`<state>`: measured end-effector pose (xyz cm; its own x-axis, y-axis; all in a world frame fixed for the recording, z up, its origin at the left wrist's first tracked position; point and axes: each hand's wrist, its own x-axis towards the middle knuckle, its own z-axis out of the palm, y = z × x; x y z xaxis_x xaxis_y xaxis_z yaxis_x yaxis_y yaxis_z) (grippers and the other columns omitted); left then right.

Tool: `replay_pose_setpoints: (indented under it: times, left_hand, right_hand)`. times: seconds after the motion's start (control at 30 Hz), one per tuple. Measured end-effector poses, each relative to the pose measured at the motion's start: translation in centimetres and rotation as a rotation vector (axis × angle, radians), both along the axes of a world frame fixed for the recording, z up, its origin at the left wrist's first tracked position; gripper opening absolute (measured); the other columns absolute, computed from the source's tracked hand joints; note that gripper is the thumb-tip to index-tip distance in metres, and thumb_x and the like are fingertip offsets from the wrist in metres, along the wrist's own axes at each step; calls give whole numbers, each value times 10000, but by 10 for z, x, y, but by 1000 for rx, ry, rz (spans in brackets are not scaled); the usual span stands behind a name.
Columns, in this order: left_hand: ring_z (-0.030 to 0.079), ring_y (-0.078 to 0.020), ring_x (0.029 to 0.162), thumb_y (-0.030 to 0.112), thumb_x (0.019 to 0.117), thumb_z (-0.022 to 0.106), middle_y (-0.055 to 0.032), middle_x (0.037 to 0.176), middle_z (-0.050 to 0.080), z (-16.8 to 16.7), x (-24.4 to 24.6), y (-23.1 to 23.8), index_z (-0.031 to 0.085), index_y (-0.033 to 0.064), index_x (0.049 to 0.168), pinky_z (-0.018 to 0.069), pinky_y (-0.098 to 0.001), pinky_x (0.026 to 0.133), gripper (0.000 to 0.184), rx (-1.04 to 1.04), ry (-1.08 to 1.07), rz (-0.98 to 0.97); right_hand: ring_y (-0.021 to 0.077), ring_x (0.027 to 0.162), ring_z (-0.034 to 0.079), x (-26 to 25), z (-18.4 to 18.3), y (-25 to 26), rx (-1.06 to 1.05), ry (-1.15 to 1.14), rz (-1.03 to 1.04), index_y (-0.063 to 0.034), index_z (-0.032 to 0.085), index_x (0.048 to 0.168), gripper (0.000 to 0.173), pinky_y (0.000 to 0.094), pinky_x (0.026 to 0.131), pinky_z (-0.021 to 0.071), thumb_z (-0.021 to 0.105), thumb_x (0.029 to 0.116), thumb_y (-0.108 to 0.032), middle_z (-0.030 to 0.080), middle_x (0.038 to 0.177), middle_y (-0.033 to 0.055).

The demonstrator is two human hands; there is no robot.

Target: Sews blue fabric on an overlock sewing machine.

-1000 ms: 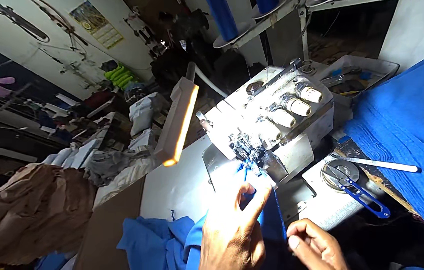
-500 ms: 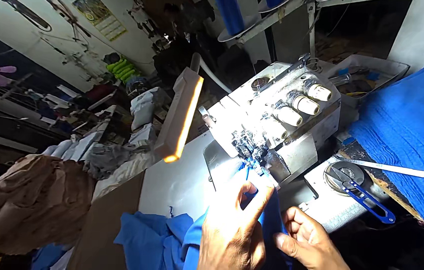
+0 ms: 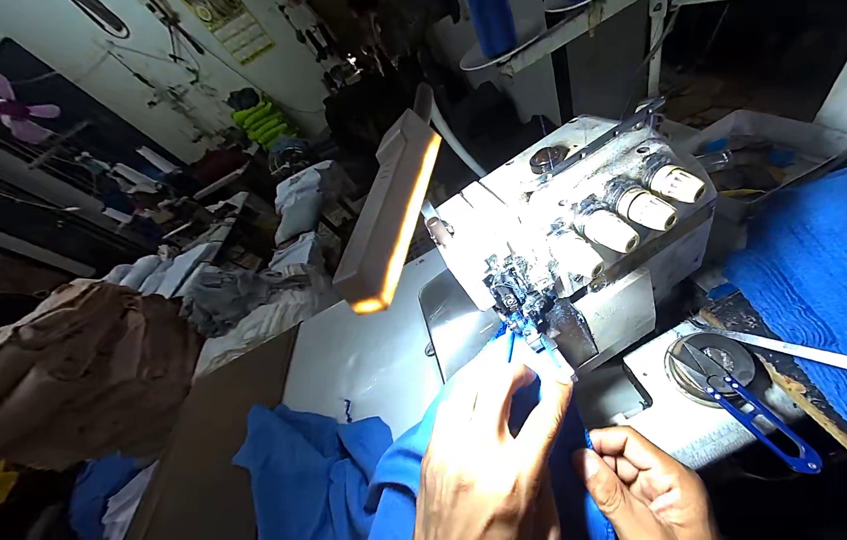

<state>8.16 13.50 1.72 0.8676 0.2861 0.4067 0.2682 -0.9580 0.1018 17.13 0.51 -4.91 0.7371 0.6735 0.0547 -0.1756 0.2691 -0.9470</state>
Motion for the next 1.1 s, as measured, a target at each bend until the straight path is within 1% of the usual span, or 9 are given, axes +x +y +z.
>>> replay_pose_setpoints:
  times: [0.07,0.17,0.33,0.47,0.67,0.77,0.83,0.97,1.1]
  left_hand:
    - [605,-260,1151,156,914,517,-98,1282,665,2,0,-5,727,249,1296,487,-417,874,446,6,34,24]
    - [595,-264,1164,270,943,479,-107,1325,655,2,0,-11,714,217,1323,468,-432,903,450,-25,61,57]
    - [597,-259,1168,317,979,469,-115,1314,659,0,5,-15,729,224,1308,464,-442,914,430,-82,23,103]
    - [591,-258,1183,327,978,483,-103,1287,670,-2,9,-10,734,245,1300,464,-443,920,416,-88,2,125]
    - [578,-262,1195,318,979,507,-112,1292,664,4,12,1,755,280,1257,425,-470,977,374,-64,13,129]
    - [558,-252,1226,342,980,504,-78,1275,663,5,14,7,748,311,1261,399,-491,1009,374,-88,18,129]
    - [553,-241,1232,365,984,500,-61,1263,656,5,15,11,748,331,1251,389,-506,1024,366,-82,16,129]
    - [540,-233,1241,364,979,501,-45,1252,645,6,15,15,749,349,1249,376,-516,1046,367,-94,18,122]
    - [513,-188,1237,338,985,491,-1,1255,616,3,11,20,742,355,1256,378,-485,1045,370,-167,-23,68]
  right_hand:
    - [48,609,634,4,8,-10,-53,-21,62,43,676,1052,118,214,554,549,626,944,39,691,741,13]
    - [30,655,648,13,16,-22,-61,-66,95,38,690,1033,109,204,600,557,635,940,34,707,775,1]
    - [24,638,638,21,19,-22,-79,-101,80,24,696,966,53,195,588,554,647,945,21,698,751,-1]
    - [34,635,646,27,19,-13,-74,-105,93,28,692,982,59,202,593,560,646,946,23,704,754,8]
    - [35,581,627,40,21,19,21,-63,52,8,688,937,110,183,534,538,667,877,97,694,717,3]
    - [23,524,589,43,23,34,1,-170,-61,-11,680,891,83,172,473,511,703,857,62,663,670,-17]
    - [33,500,603,42,24,38,-16,-207,-111,-22,671,869,85,189,447,534,715,840,46,652,642,-23]
    - [45,587,637,32,17,30,-12,-190,-97,10,665,956,65,198,533,563,667,899,42,674,723,-7]
    - [41,653,630,19,0,16,13,-109,60,18,639,1001,78,199,590,552,655,927,35,671,800,11]
